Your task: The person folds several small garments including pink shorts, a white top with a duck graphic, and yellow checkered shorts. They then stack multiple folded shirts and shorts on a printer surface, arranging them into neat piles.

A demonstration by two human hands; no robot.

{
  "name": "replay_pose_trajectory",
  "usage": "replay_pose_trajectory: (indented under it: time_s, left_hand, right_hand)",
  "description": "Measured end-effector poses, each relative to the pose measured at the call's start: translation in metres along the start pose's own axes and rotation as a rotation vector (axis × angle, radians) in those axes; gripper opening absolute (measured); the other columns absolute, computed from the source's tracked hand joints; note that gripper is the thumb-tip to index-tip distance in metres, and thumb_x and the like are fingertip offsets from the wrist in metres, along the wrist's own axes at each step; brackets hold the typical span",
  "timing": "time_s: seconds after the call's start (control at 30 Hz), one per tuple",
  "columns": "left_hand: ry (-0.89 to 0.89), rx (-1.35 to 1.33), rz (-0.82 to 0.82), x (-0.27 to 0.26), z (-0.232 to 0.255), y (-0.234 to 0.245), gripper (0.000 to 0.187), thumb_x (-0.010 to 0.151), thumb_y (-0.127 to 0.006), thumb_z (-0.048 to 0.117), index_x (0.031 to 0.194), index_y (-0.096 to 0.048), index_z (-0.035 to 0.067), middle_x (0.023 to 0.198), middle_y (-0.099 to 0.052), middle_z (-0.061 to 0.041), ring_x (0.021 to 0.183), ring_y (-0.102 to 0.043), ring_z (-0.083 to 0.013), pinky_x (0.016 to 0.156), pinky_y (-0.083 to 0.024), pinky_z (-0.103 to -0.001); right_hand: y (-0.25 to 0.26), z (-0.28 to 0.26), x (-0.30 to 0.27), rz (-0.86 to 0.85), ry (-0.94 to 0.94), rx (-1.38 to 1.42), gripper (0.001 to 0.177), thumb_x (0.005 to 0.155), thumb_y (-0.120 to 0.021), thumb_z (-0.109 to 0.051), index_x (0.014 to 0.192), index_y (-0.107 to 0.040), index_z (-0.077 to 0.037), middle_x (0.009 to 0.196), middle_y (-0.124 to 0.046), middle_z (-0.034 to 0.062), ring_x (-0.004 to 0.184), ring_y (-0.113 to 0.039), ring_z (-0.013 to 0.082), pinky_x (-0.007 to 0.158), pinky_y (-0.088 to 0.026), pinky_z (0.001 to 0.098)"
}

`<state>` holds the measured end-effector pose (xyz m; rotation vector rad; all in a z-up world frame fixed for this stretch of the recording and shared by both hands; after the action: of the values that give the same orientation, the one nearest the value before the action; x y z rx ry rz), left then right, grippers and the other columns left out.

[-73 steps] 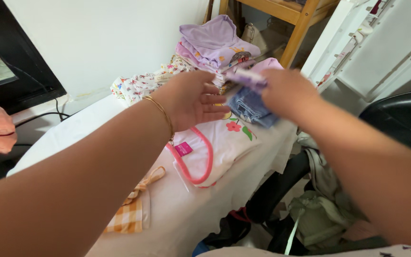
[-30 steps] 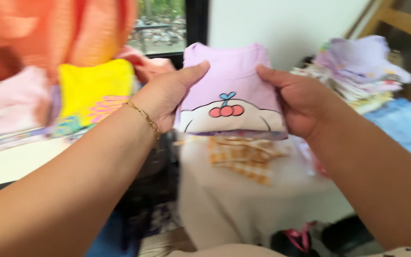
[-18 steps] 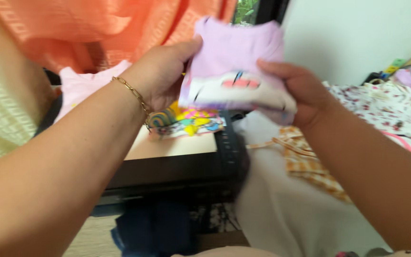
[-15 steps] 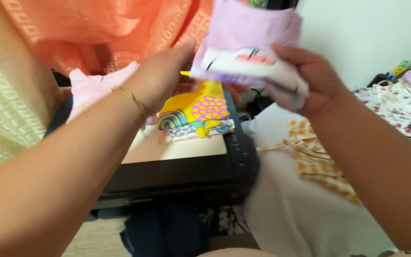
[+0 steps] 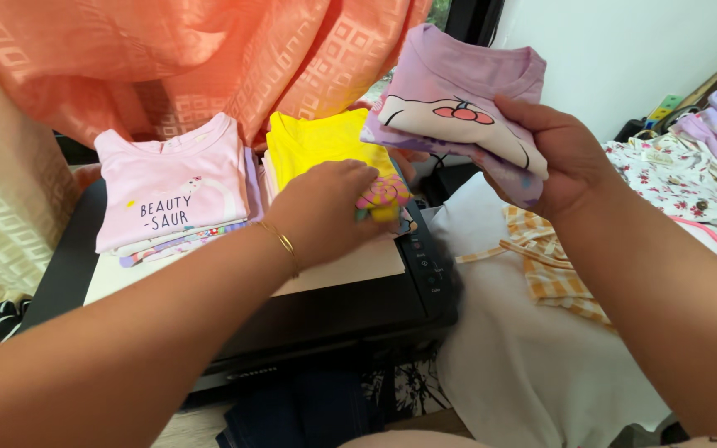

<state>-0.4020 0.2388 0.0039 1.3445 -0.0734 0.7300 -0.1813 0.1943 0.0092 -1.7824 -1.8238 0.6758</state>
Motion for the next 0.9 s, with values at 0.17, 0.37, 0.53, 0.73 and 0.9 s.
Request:
replay_pose_trajectory:
  time_s: [0.17,0.37,0.53,0.73,0.9]
  left_hand:
    - [0.302,-0.234,-0.074,0.01,-0.036,0.011,0.04,0.087,-0.07,0.042,0.118,-0.074,0.018,0.104,-0.077,-0.013,0.091,-0.074,-0.0292,0.085,-0.057,-0.04]
    - [0.364,-0.321,-0.049,-0.001,-0.037,0.013,0.062,0.083,-0.072,0.042,0.139,-0.055,0.019,0.107,-0.074,-0.015,0.093,-0.075,-0.0297,0.084,-0.057,-0.039]
    - [0.001,-0.004,0.107,-0.016,0.01,0.009,0.081,0.069,-0.087,0.039,0.133,-0.054,0.001,0.128,-0.063,-0.02,0.119,-0.058,-0.0374,0.098,-0.047,-0.046]
    - [0.037,0.035,0.092,-0.011,0.005,0.005,0.083,0.062,-0.088,0.047,0.128,-0.063,0.004,0.123,-0.067,-0.018,0.116,-0.062,-0.0374,0.096,-0.049,-0.046]
    - [0.119,-0.082,-0.041,0.002,-0.015,0.012,0.085,0.063,-0.089,0.061,0.122,-0.066,0.004,0.113,-0.07,-0.017,0.105,-0.066,-0.0362,0.091,-0.051,-0.045]
  right_hand:
    - [0.0,0.002,-0.001,-0.014,-0.006,0.052,0.036,0.11,-0.056,-0.016,0.137,-0.053,0.008,0.125,-0.07,0.0238,0.106,-0.075,0.0336,0.085,-0.065,0.0429]
    - [0.005,0.0,-0.002,0.01,0.017,0.11,0.037,0.109,-0.056,-0.014,0.138,-0.052,0.008,0.125,-0.071,0.0245,0.106,-0.076,0.0349,0.085,-0.065,0.043]
    - [0.005,-0.004,0.0,-0.055,0.022,0.081,0.036,0.112,-0.056,-0.014,0.138,-0.05,0.01,0.124,-0.07,0.0252,0.104,-0.075,0.0351,0.087,-0.065,0.0426]
    - [0.008,-0.01,-0.004,-0.042,-0.008,0.1,0.037,0.111,-0.057,-0.015,0.137,-0.052,0.011,0.123,-0.07,0.026,0.102,-0.075,0.036,0.088,-0.065,0.0432]
    - [0.01,-0.007,-0.006,0.012,-0.024,0.079,0.041,0.107,-0.056,-0.018,0.136,-0.052,0.01,0.123,-0.071,0.0254,0.104,-0.075,0.0366,0.087,-0.065,0.0426]
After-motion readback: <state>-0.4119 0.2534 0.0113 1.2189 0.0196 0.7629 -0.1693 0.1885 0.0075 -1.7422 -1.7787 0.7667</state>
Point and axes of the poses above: each hand's wrist, its own x-axis towards the middle knuckle, its own y-axis out of the back of the hand, z = x × y, the point moved 9 cm from there along x, towards the middle knuckle
